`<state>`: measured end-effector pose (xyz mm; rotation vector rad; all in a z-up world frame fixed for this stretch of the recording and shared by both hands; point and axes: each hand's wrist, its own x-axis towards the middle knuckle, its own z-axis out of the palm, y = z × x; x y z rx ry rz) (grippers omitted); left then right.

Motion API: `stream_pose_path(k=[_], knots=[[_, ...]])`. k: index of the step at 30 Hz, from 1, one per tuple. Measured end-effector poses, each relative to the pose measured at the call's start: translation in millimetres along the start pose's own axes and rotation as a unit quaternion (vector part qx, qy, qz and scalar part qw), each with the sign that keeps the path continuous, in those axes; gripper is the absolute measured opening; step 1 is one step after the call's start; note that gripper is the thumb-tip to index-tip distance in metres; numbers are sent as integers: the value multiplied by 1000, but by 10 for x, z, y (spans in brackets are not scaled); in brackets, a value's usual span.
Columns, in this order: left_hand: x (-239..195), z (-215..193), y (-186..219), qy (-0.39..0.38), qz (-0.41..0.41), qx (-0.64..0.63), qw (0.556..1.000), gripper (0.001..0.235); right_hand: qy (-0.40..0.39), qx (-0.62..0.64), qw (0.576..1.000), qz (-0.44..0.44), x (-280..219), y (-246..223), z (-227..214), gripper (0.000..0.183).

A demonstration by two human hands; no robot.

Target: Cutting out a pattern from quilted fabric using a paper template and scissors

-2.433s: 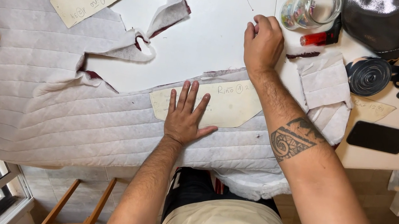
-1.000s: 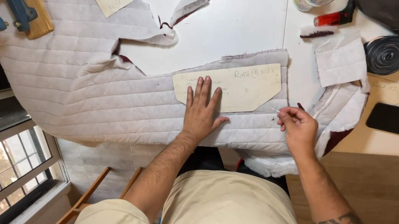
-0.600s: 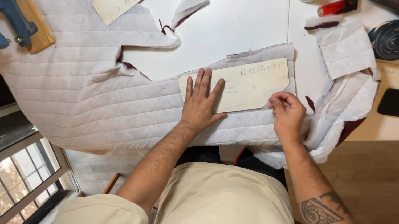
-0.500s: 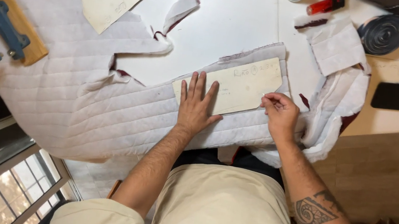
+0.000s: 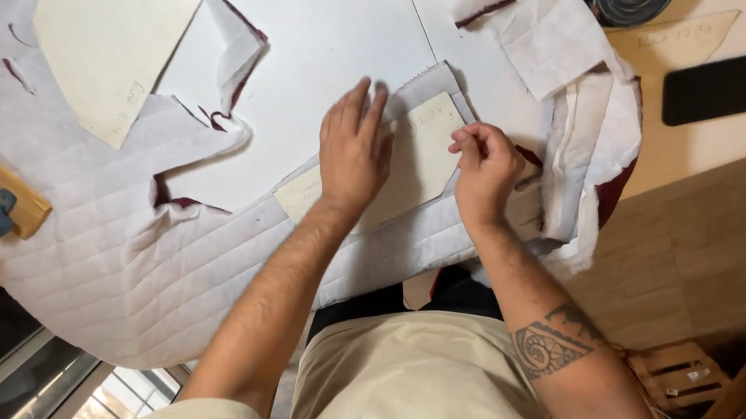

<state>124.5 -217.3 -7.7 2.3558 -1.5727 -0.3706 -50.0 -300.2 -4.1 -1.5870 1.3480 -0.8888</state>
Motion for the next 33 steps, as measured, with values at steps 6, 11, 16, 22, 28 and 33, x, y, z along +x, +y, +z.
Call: stream_pose_path(k=[6,11,16,22,28,33], knots=[[764,-27,158,-122,15,28,992,45,18,28,999,-19,90,110,213,12],[884,479,14,-171,-16,13,985,27,38,-61,996,-61,84,334,321,14],[995,121,179,-232,-77,-164,956,30,18,-86,993,-78,37,313,315,15],[1070,19,217,-315,-60,-132,938,8,22,-71,995,-61,16,363,327,8],[1097,25,214,-294,-98,-254,916,30,15,-91,993,-74,0,410,355,15],[1055,-6,264,-246,-94,-253,931,29,19,-122,987,-99,0,463,379,10]])
